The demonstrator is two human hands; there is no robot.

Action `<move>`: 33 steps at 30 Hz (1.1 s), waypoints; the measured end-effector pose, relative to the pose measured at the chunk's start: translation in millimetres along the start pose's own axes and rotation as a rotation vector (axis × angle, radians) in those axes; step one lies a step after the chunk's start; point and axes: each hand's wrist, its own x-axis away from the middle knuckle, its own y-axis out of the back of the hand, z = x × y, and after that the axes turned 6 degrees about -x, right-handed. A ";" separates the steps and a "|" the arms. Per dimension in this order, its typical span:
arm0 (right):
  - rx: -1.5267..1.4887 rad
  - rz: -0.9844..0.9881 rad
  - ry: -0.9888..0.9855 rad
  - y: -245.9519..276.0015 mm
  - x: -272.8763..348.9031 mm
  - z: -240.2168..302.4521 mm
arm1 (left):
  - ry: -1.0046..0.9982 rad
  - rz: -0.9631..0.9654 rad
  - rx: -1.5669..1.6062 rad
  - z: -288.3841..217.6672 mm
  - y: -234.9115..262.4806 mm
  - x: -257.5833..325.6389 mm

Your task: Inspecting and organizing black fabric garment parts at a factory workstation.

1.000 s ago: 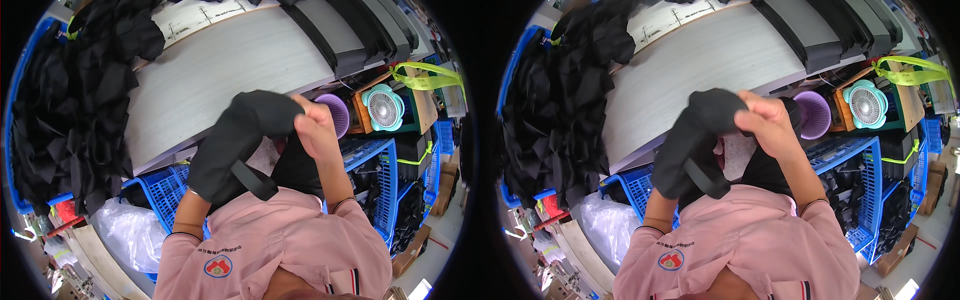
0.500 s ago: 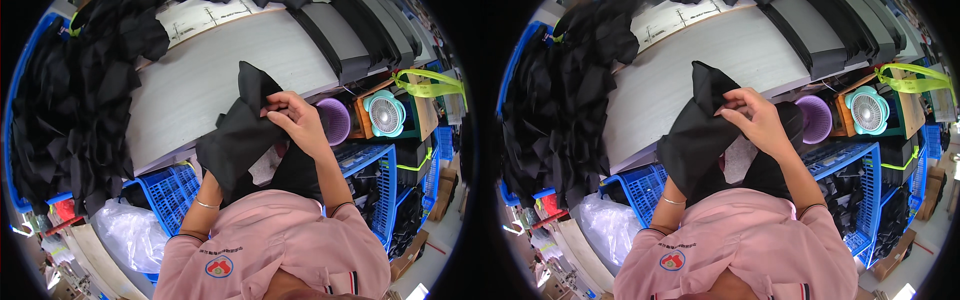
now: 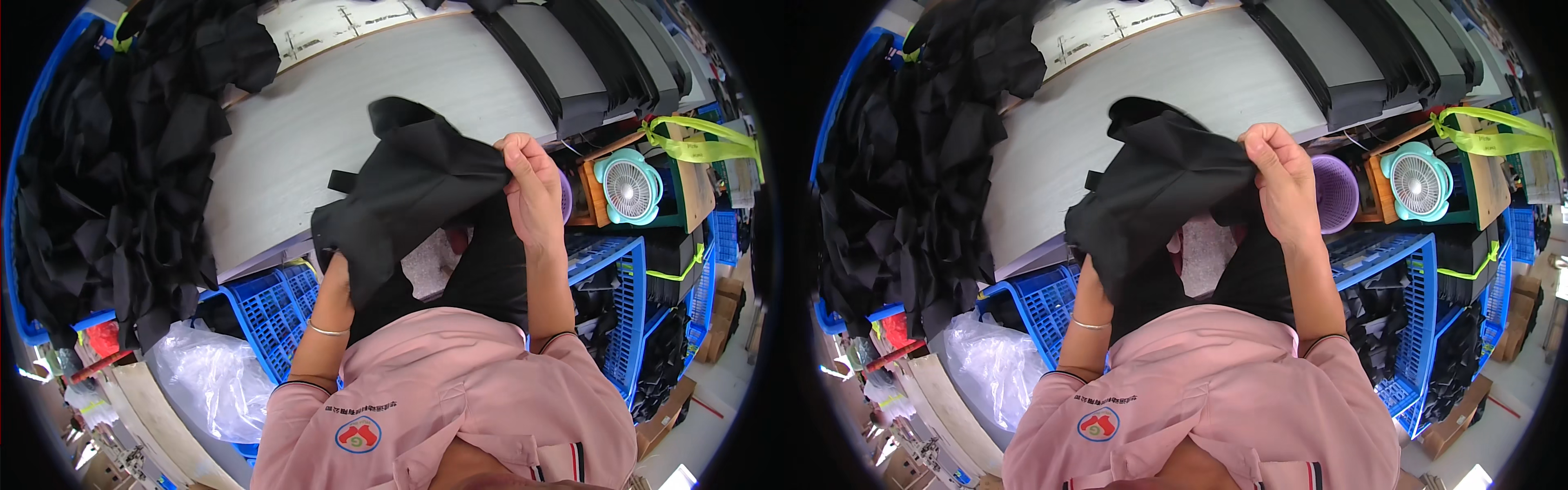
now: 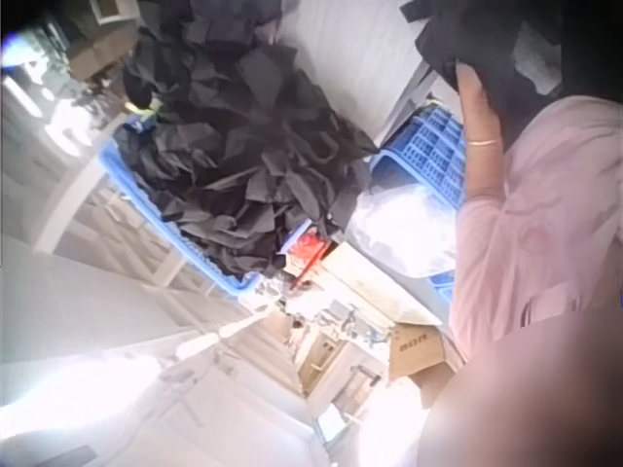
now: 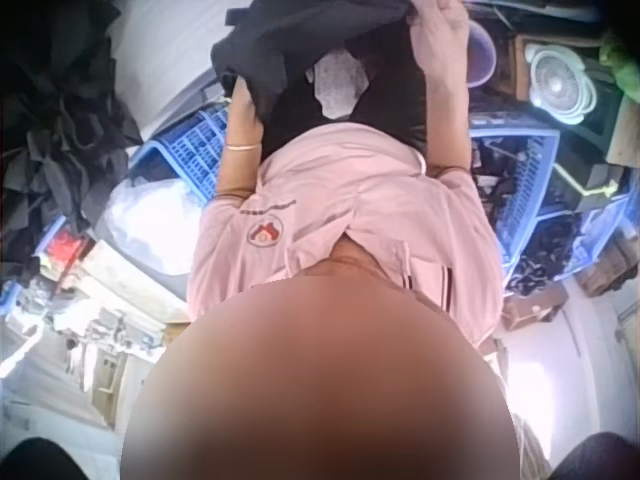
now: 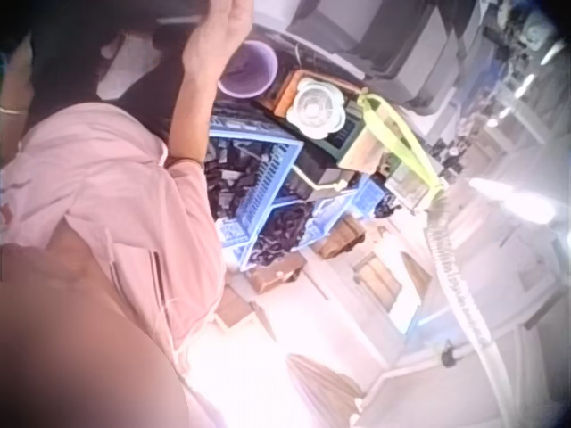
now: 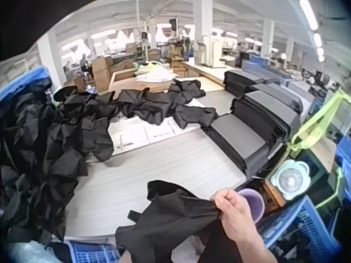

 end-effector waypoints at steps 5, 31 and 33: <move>0.353 0.066 0.068 3.8 2.0 -7.7 | 0.019 0.001 0.014 5.9 3.6 3.8; 0.790 0.189 0.538 -15.2 -87.8 17.8 | -0.341 -0.519 -1.196 -48.7 -85.3 -12.4; 0.927 -0.008 0.752 -15.1 -107.5 13.1 | -0.345 -0.462 -1.177 -35.2 -116.6 -19.7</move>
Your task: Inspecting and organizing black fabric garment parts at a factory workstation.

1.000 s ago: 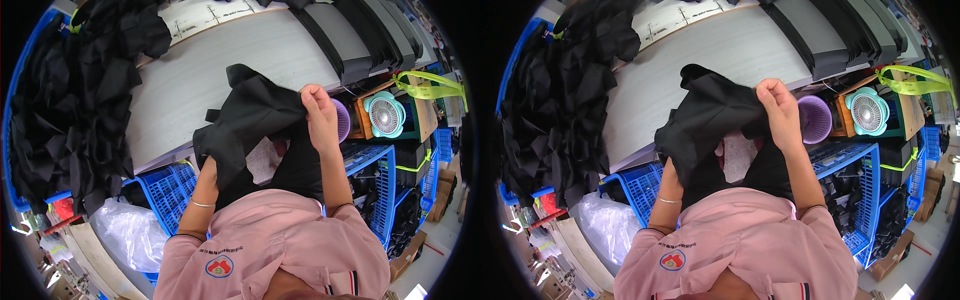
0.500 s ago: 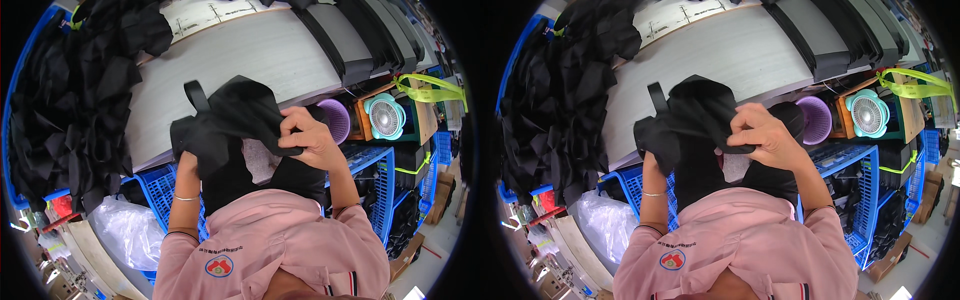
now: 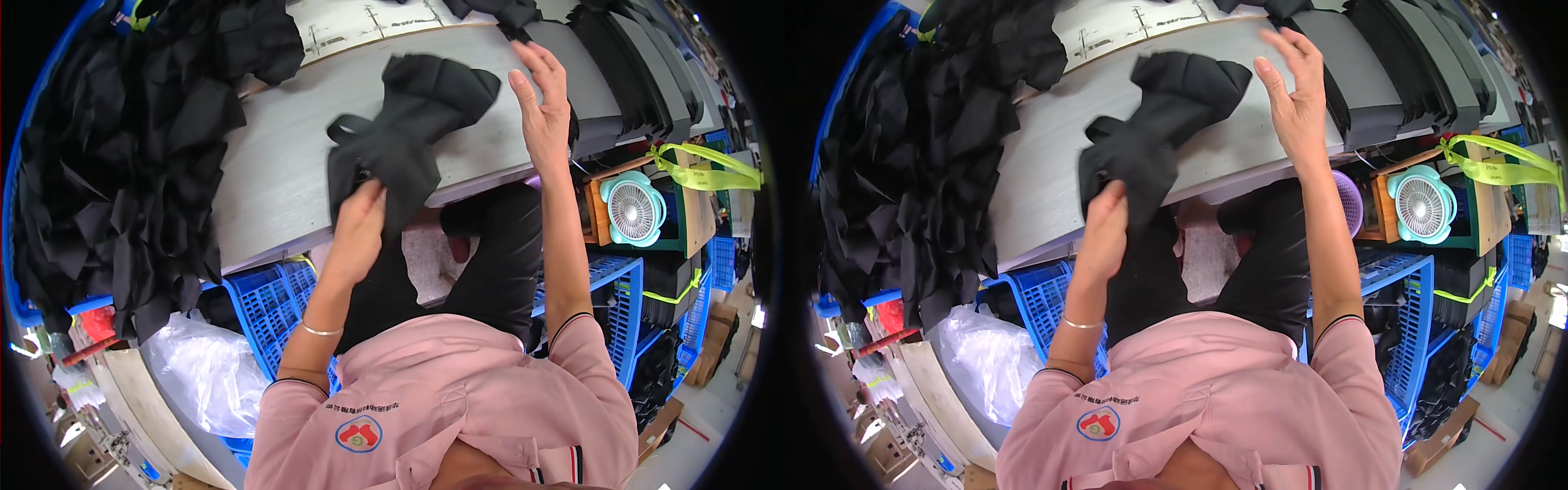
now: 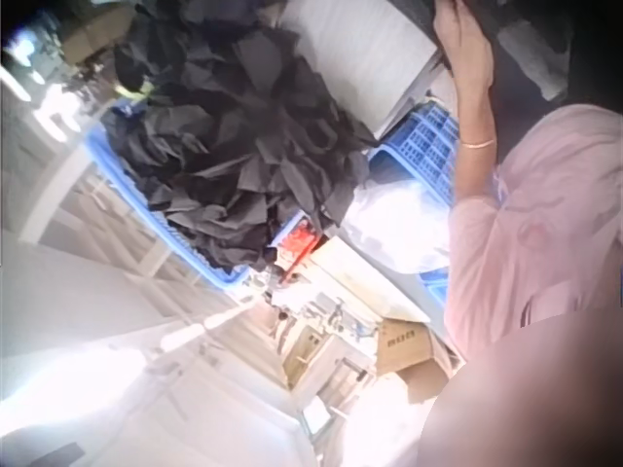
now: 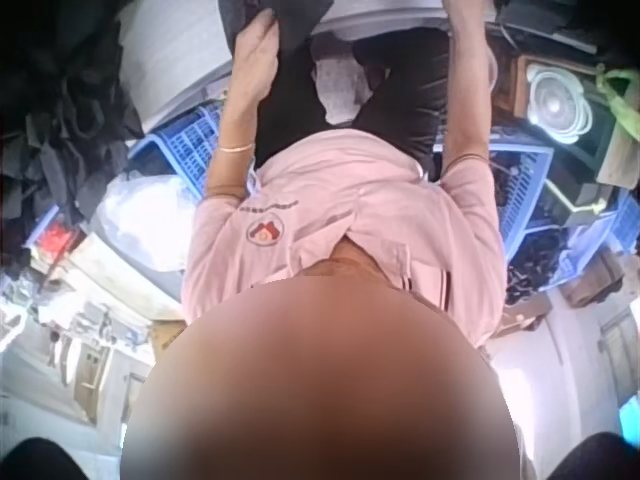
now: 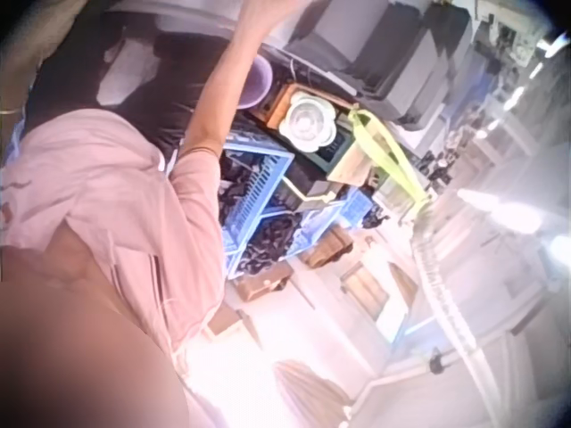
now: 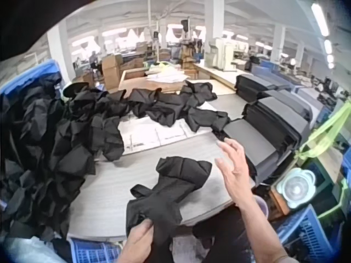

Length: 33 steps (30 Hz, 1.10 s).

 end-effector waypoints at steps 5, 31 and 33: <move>-0.330 -0.089 -0.397 18.6 60.5 2.7 | -0.220 -0.223 0.143 -35.3 9.9 34.9; -1.157 0.169 -1.075 -4.6 79.4 -2.4 | 0.153 0.405 1.054 -2.6 -37.2 -62.2; -1.325 0.202 -1.096 2.9 78.0 -10.3 | 0.175 0.328 1.051 -3.2 -30.7 -64.1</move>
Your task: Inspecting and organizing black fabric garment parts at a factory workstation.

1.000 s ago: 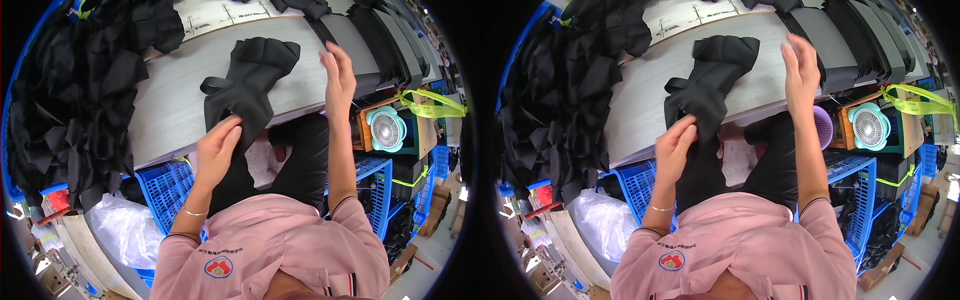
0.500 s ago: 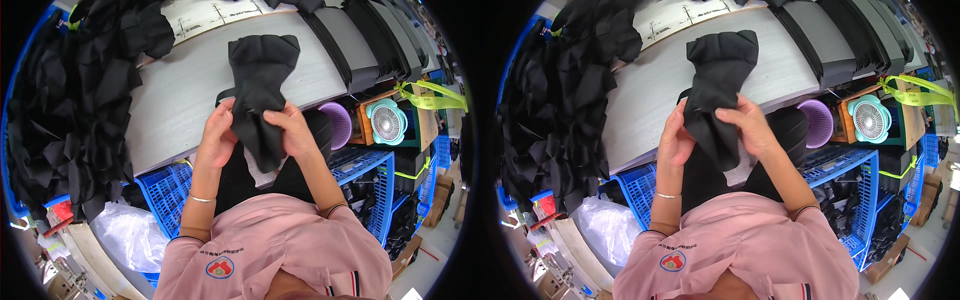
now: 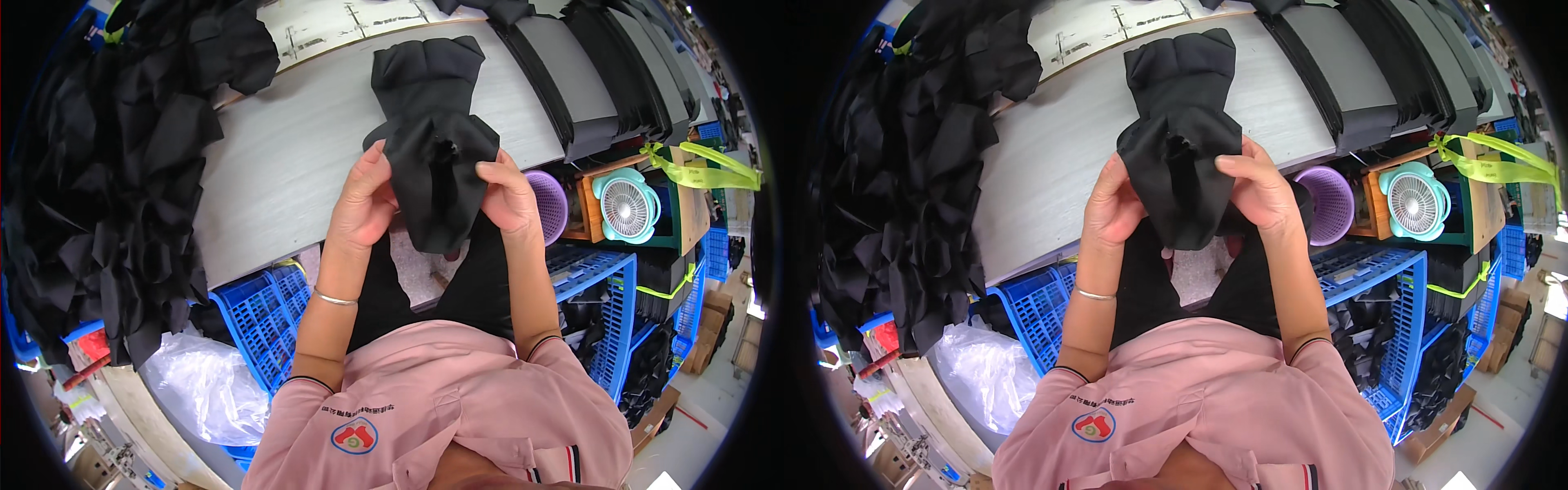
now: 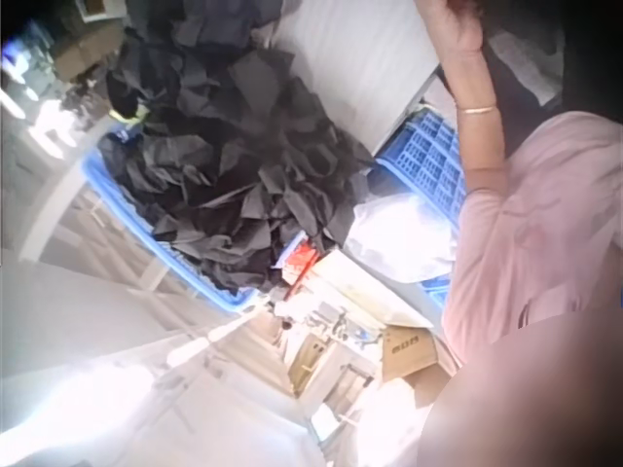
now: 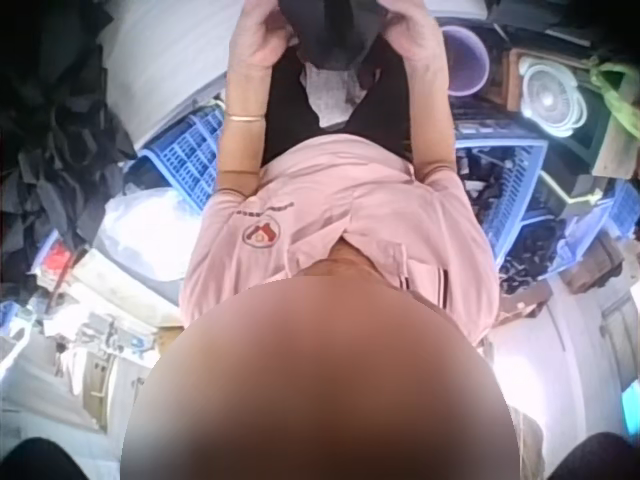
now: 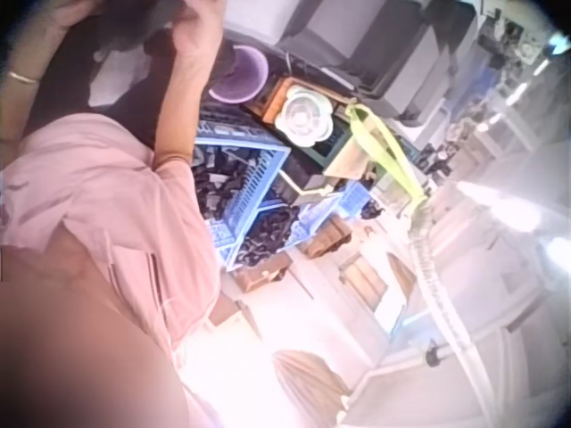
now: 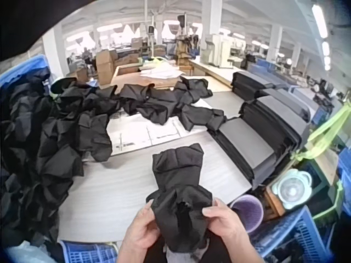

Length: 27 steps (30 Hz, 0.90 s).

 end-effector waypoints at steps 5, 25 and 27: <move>-0.379 0.041 -0.140 1.3 -9.4 0.5 | -0.056 0.076 0.026 -0.4 0.7 -4.5; 1.238 -0.359 0.592 -16.4 2.3 -26.0 | -0.676 -0.493 -0.982 16.9 -35.1 9.0; 1.428 -0.460 0.888 -7.5 -2.7 -11.7 | -0.861 -0.506 -0.874 12.2 -33.9 9.7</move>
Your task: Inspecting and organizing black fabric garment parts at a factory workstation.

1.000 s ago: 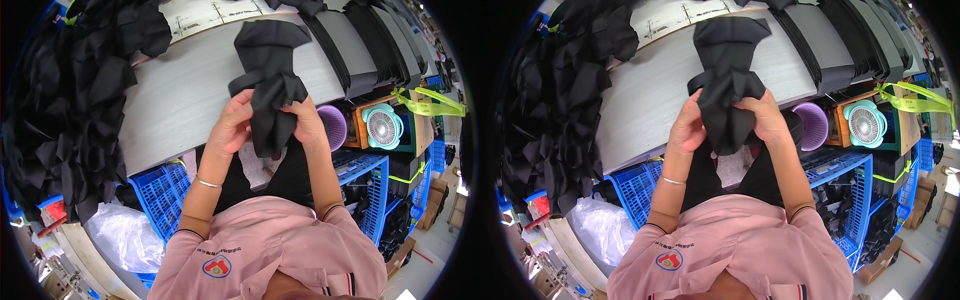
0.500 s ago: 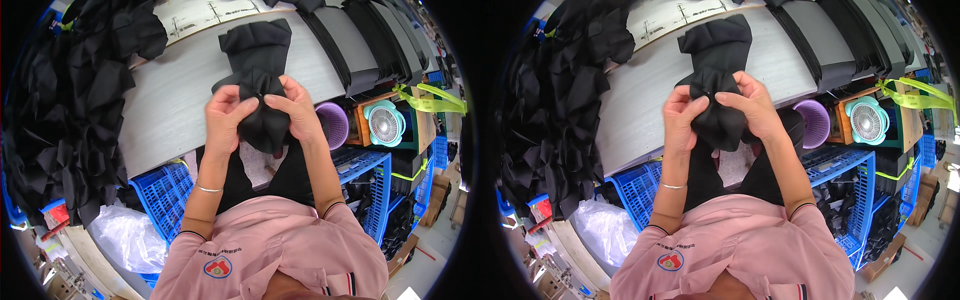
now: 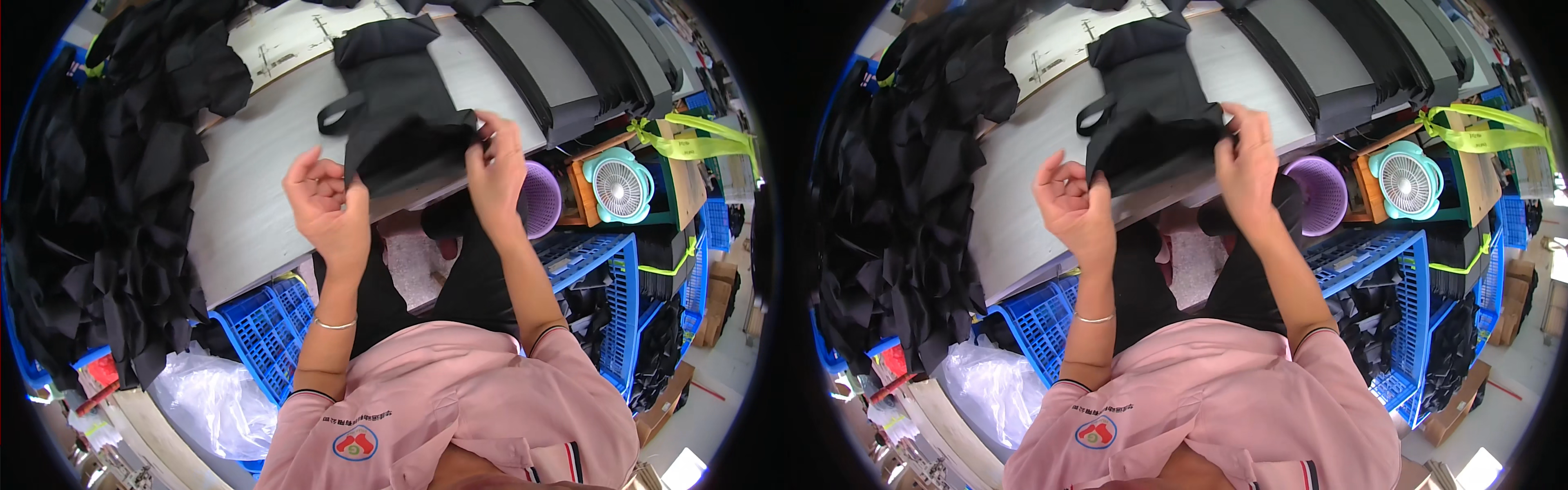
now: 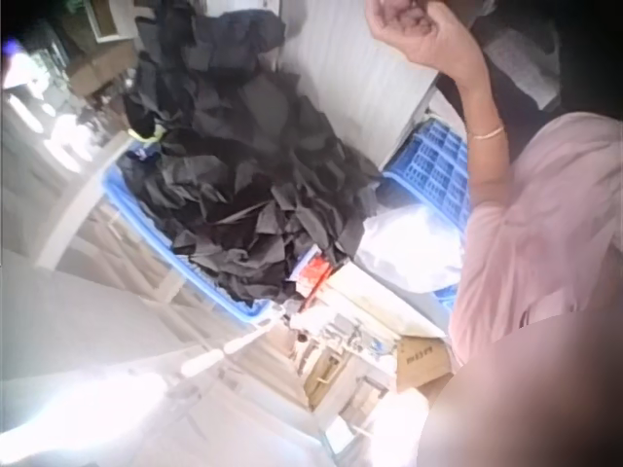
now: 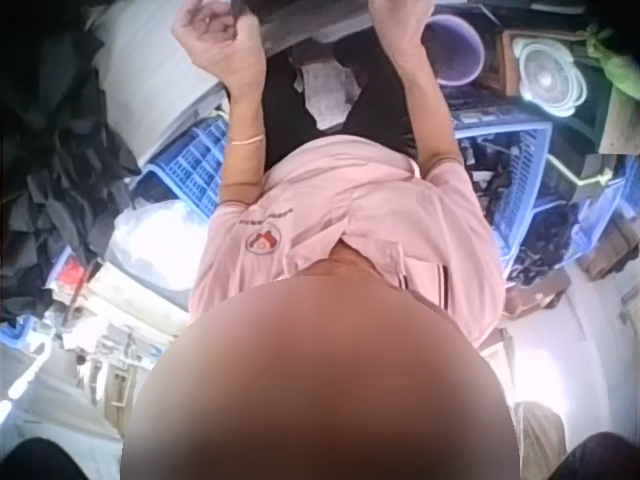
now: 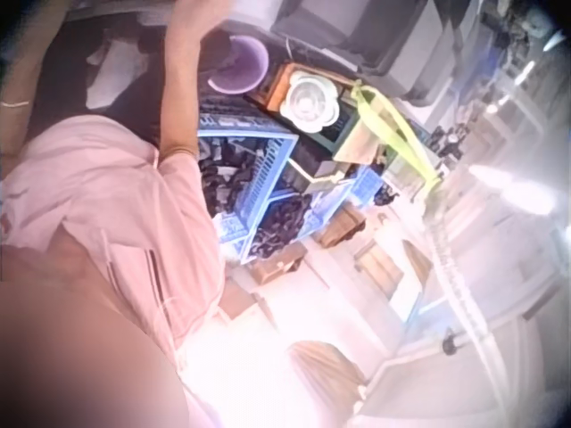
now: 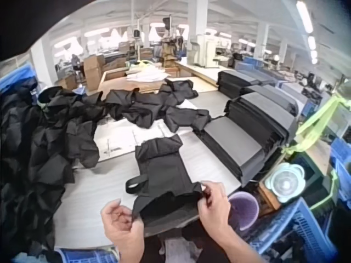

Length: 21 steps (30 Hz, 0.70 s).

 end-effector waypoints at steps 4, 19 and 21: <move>-0.209 0.131 -0.082 21.6 -28.1 -20.2 | -0.068 0.157 -0.149 -2.0 3.4 -8.4; 0.467 0.058 0.112 110.9 -131.8 -101.0 | 0.035 0.288 0.069 -16.1 11.6 42.5; 0.769 0.005 0.203 101.7 -117.8 -74.1 | 0.238 0.470 0.164 -14.2 7.1 54.4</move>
